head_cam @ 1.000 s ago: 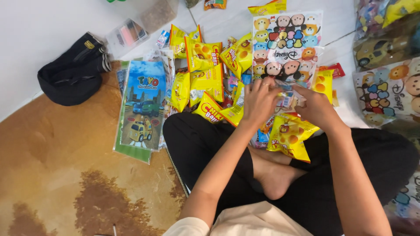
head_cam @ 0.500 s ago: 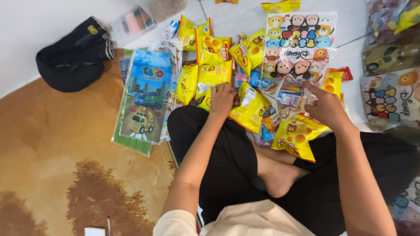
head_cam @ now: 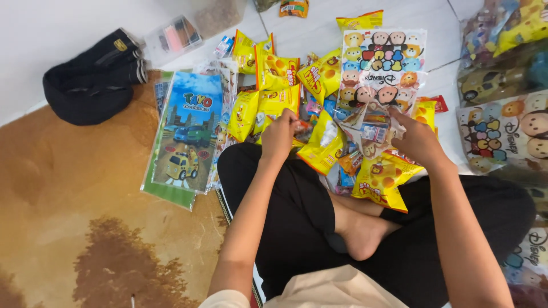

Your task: Sorting and packing snack packets and sticker sheets into plastic bags while sitting on the floor.

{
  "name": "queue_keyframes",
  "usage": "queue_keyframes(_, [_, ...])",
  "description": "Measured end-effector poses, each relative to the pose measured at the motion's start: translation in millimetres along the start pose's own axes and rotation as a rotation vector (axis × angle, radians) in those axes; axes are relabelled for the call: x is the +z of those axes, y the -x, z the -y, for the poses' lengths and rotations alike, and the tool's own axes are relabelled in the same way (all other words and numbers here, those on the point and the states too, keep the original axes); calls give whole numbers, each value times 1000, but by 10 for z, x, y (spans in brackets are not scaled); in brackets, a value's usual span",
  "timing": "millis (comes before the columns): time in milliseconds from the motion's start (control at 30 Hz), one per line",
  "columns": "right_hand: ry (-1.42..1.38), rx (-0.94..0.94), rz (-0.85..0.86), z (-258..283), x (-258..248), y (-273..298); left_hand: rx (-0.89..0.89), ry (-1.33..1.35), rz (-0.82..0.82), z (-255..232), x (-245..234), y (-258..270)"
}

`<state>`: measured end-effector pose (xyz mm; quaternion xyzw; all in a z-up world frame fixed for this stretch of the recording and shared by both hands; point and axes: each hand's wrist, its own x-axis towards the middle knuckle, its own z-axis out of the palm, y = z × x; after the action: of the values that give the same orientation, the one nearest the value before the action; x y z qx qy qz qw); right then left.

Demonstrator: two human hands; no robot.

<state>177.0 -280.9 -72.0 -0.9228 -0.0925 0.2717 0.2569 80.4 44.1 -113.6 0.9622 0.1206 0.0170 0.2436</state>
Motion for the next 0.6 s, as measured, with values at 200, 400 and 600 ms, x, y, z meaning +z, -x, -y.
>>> queue_keyframes(200, [-49,-44,-31,-23,-25,51,105,503,-256,-786,-470,212])
queue_keyframes(400, [-204,-35,-54,-227,42,-45,345,516,-186,-1448,3,214])
queue_keyframes(600, [-229,-43,-63,-411,136,-132,759,-102,-415,-1588,391,183])
